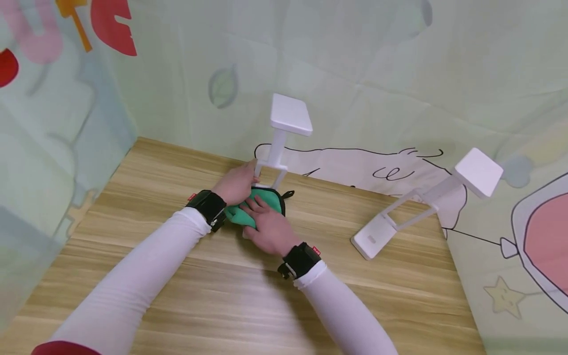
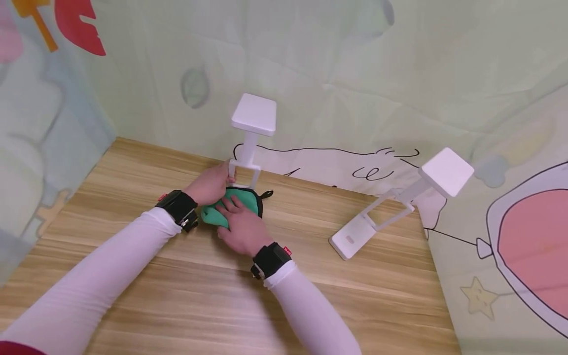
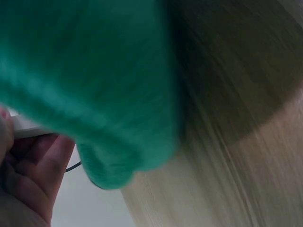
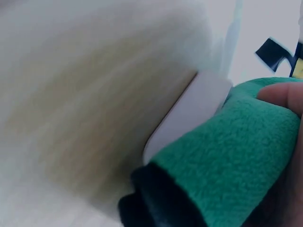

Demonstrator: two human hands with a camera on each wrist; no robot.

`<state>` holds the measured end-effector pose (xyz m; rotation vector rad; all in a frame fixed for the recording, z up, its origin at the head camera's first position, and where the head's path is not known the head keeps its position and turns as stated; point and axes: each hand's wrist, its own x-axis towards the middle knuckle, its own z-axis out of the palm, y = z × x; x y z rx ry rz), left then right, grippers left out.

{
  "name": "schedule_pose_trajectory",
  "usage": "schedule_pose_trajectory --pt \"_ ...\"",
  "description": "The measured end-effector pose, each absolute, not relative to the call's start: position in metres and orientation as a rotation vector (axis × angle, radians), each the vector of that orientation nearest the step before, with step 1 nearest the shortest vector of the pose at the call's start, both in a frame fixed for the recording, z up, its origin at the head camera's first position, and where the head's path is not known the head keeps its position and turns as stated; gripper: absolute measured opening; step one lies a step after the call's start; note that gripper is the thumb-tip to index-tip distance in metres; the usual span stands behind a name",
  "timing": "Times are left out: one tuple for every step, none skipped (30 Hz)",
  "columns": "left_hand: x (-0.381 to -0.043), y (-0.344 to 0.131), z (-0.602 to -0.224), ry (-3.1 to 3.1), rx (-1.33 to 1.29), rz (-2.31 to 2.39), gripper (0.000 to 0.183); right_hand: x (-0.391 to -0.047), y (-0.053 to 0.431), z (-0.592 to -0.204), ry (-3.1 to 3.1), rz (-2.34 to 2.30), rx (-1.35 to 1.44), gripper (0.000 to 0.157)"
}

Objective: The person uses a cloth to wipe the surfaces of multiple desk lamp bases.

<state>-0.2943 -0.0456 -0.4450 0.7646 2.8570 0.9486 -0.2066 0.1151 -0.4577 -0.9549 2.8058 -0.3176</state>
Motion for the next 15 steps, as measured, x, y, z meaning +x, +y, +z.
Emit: schedule_pose_trajectory --pt "-0.294 -0.045 -0.444 2.847 0.76 0.956 0.058 -0.209 0.117 -0.458 2.81 -0.33 -0.943 0.058" --pt "-0.294 -0.044 -0.444 2.839 0.755 0.961 0.059 -0.21 0.119 -0.458 2.811 -0.338 -0.935 0.058" --pt "-0.294 -0.043 -0.444 2.836 0.749 0.963 0.06 -0.211 0.121 -0.458 2.81 -0.342 -0.927 0.058" --pt "-0.294 -0.043 -0.444 2.833 0.742 0.962 0.061 -0.212 0.123 -0.458 2.812 -0.342 -0.919 0.057" --pt "-0.294 -0.042 -0.443 2.831 0.735 0.963 0.062 -0.212 0.124 -0.457 2.813 -0.341 -0.911 0.057" --pt "-0.294 -0.042 -0.443 2.83 0.732 0.958 0.063 -0.212 0.125 -0.457 2.811 -0.341 -0.899 0.057" --pt "-0.294 -0.041 -0.443 2.833 0.731 0.949 0.063 -0.212 0.127 -0.457 2.809 -0.344 -0.888 0.057" --pt "-0.294 -0.041 -0.443 2.834 0.732 0.941 0.062 -0.212 0.128 -0.456 2.81 -0.336 -0.876 0.057" --pt "-0.294 -0.041 -0.443 2.838 0.736 0.932 0.061 -0.211 0.129 -0.456 2.811 -0.329 -0.858 0.057" --pt "-0.294 -0.041 -0.443 2.841 0.743 0.926 0.06 -0.21 0.13 -0.455 2.811 -0.324 -0.842 0.057" --pt "-0.294 -0.04 -0.443 2.846 0.755 0.924 0.059 -0.208 0.131 -0.453 2.812 -0.316 -0.827 0.057" --pt "-0.295 -0.04 -0.444 2.854 0.769 0.921 0.058 -0.207 0.133 -0.453 2.815 -0.307 -0.813 0.057" --pt "-0.295 -0.04 -0.445 2.86 0.781 0.922 0.055 -0.204 0.134 -0.451 2.817 -0.297 -0.798 0.057" --pt "-0.296 -0.04 -0.446 2.866 0.787 0.929 0.053 -0.202 0.135 -0.45 2.821 -0.291 -0.787 0.057" --pt "-0.297 -0.04 -0.447 2.875 0.793 0.935 0.049 -0.199 0.137 -0.449 2.825 -0.286 -0.774 0.056"
